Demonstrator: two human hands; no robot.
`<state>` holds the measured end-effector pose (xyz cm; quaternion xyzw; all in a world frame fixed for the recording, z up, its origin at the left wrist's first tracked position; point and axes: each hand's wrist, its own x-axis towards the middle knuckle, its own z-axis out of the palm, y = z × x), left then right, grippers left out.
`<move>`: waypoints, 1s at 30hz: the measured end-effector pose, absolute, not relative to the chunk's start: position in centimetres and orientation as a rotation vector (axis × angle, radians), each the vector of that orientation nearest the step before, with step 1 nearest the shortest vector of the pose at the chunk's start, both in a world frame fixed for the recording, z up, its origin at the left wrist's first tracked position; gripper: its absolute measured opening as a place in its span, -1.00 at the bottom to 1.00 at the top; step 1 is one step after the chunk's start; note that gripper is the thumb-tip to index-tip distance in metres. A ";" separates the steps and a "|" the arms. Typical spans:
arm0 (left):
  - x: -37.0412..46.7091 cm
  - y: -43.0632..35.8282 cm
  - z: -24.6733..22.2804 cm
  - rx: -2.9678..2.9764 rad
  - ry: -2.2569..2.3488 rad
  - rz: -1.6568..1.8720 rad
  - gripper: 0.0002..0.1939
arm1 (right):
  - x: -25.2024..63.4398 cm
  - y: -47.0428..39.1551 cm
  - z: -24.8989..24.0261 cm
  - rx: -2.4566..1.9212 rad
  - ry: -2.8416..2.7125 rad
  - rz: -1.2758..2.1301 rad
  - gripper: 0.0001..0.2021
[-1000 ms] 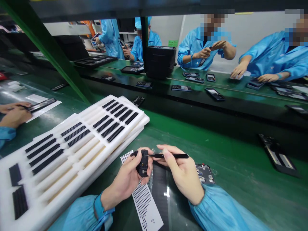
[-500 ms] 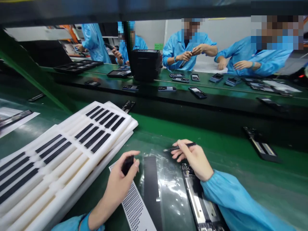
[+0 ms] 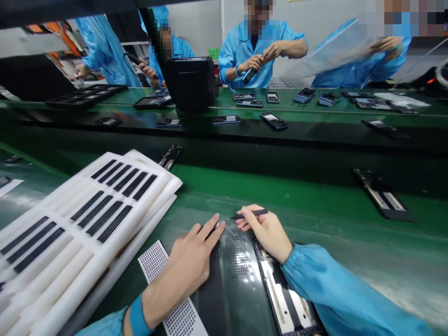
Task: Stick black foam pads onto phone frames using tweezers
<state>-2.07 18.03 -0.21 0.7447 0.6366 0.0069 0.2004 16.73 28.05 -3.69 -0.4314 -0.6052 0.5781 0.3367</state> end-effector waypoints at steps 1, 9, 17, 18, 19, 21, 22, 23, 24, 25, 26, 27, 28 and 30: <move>-2.1 18.2 -0.2 2.087 1.777 -0.012 -0.11 | 16.7 28.0 -3.7 -1.121 -1.587 1.504 -0.49; -2.2 18.3 -0.5 1.916 1.725 0.196 -0.11 | 16.4 28.0 -4.0 -1.123 -1.603 1.480 -0.48; -4.5 16.6 1.2 1.451 1.659 0.797 -0.71 | 17.5 26.5 0.3 -0.967 -1.615 1.356 -0.66; -4.7 16.1 1.7 1.295 1.541 0.859 -0.72 | 17.6 25.8 1.3 -0.945 -1.664 1.315 -0.67; -4.8 15.7 2.2 1.119 1.383 0.904 -0.71 | 17.6 25.2 2.2 -0.927 -1.707 1.284 -0.68; -4.6 14.8 2.8 0.785 1.054 0.951 -0.69 | 17.5 24.0 3.5 -0.900 -1.740 1.275 -0.72; -4.4 14.6 2.9 0.672 0.942 0.960 -0.69 | 17.3 23.5 3.9 -0.890 -1.733 1.298 -0.74; -4.1 14.3 2.9 0.612 0.880 0.965 -0.70 | 17.2 23.2 4.1 -0.879 -1.723 1.327 -0.76; -3.9 14.2 2.9 0.573 0.845 0.974 -0.71 | 17.2 23.0 4.1 -0.862 -1.724 1.355 -0.77; -3.6 14.1 2.8 0.544 0.826 0.987 -0.72 | 17.1 22.8 4.0 -0.848 -1.726 1.374 -0.78; -3.4 14.1 2.8 0.518 0.817 1.000 -0.74 | 17.1 22.8 3.9 -0.839 -1.727 1.390 -0.79; -3.2 14.1 2.7 0.507 0.810 1.006 -0.75 | 17.1 22.8 3.9 -0.833 -1.726 1.398 -0.79; -3.1 14.2 2.7 0.505 0.802 1.014 -0.75 | 17.1 22.8 3.8 -0.834 -1.722 1.400 -0.80; -2.9 14.3 2.7 0.517 0.786 1.035 -0.76 | 17.1 22.8 3.8 -0.844 -1.711 1.389 -0.79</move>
